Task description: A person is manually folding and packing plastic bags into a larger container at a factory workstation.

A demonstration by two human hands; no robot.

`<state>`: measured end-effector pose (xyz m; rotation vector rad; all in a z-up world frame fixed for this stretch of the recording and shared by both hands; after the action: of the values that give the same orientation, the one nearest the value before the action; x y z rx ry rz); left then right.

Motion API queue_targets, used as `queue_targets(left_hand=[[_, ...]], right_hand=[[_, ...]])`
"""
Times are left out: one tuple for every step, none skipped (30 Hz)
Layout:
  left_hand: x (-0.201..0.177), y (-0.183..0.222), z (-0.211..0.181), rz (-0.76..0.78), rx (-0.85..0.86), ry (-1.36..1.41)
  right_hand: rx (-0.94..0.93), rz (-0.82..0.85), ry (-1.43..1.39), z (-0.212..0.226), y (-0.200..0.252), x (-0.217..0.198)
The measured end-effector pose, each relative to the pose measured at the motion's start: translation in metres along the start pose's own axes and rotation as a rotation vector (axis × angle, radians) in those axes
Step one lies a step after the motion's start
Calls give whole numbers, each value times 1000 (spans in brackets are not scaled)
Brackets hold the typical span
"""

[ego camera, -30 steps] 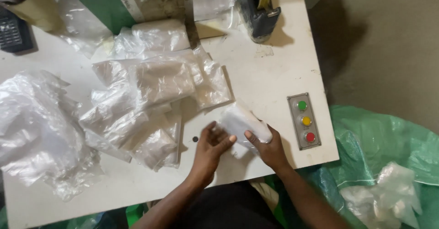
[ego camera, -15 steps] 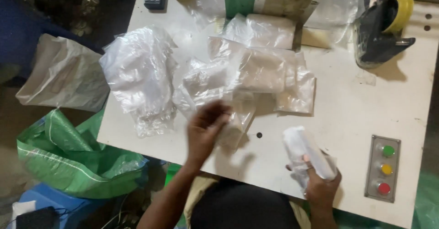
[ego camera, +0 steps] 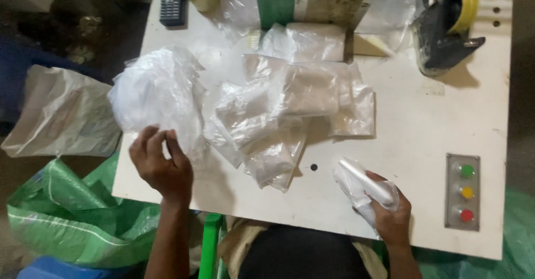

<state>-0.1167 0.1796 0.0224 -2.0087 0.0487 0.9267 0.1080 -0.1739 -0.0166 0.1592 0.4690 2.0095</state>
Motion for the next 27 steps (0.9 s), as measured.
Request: queue_targets(left_hand=[[-5, 5, -28, 31, 34, 114], [-6, 11, -61, 47, 29, 133], [-3, 14, -94, 289, -90, 497], [-1, 18, -129, 538, -205, 860], [12, 27, -148, 558, -203, 884], [27, 38, -169, 822, -322, 1196], [42, 47, -193, 1090, -439, 1501], [57, 64, -202, 1111, -431, 1524], [75, 81, -213, 1233, -764, 1681], [91, 98, -226, 1346, -1123, 1803], [98, 102, -231, 1382, -1116, 1813], [106, 107, -236, 1345, -1234, 1770], [112, 112, -238, 1303, -1354, 1711], [108, 106, -243, 1335, -1352, 1710], [105, 100, -245, 1327, -1436, 1575], [101, 93, -245, 1316, -1513, 1436], [100, 90, -246, 1313, -1514, 1439], [98, 86, -246, 1358, -1357, 1366], [95, 82, -244, 1381, -1209, 1287], [95, 79, -243, 1364, -1219, 1285], [94, 75, -241, 1367, -1108, 1166], [94, 71, -240, 1365, -998, 1046], [99, 70, -237, 1349, -1004, 1045], [104, 69, -236, 1335, -1005, 1037], [109, 69, -234, 1337, -1002, 1027], [104, 62, -233, 1335, -1002, 1025], [100, 54, -233, 1354, -931, 988]], right_hand=[[83, -67, -31, -4, 2, -3], [93, -88, -21, 3, 4, -10], [95, -185, -35, 11, 3, -17], [97, -282, -49, 19, 2, -25], [103, -313, -44, 0, -7, -48], [-36, -469, -102, -17, -14, -73], [-188, -622, -159, -33, -24, -100], [-191, -651, -151, -23, -9, -110], [-255, -624, -137, -12, 2, -118], [-318, -595, -120, -1, 14, -127], [-319, -627, -114, -12, 20, -133], [-460, -478, -69, -21, 26, -137], [-591, -320, -24, -32, 33, -137], [-585, -345, -19, -12, 40, -120], [-594, -158, 213, 9, 43, -100], [-587, 34, 443, 31, 46, -77], [-589, 37, 445, 20, 43, -77], [-543, 72, 649, 10, 39, -74], [-497, 120, 850, -1, 35, -70], [-503, 136, 849, -1, 32, -70], [-486, 158, 838, 0, 30, -71], [-469, 180, 827, 0, 28, -71], [-480, 192, 826, 3, 25, -74], [-464, 227, 820, 5, 22, -77], [-439, 251, 812, 7, 23, -79], [-441, 252, 811, 5, 21, -81], [-437, 207, 638, 3, 20, -83]])
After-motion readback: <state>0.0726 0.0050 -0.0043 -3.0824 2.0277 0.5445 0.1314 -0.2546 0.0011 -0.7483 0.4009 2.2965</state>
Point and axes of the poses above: each hand's wrist, its own y-axis away from the middle knuckle, its own x-axis out of the palm, z = x × y, the point moved 1 cm from there along -y, towards the middle knuckle, and after that the axes turned 5 degrees about z, right-handed, at the moved point
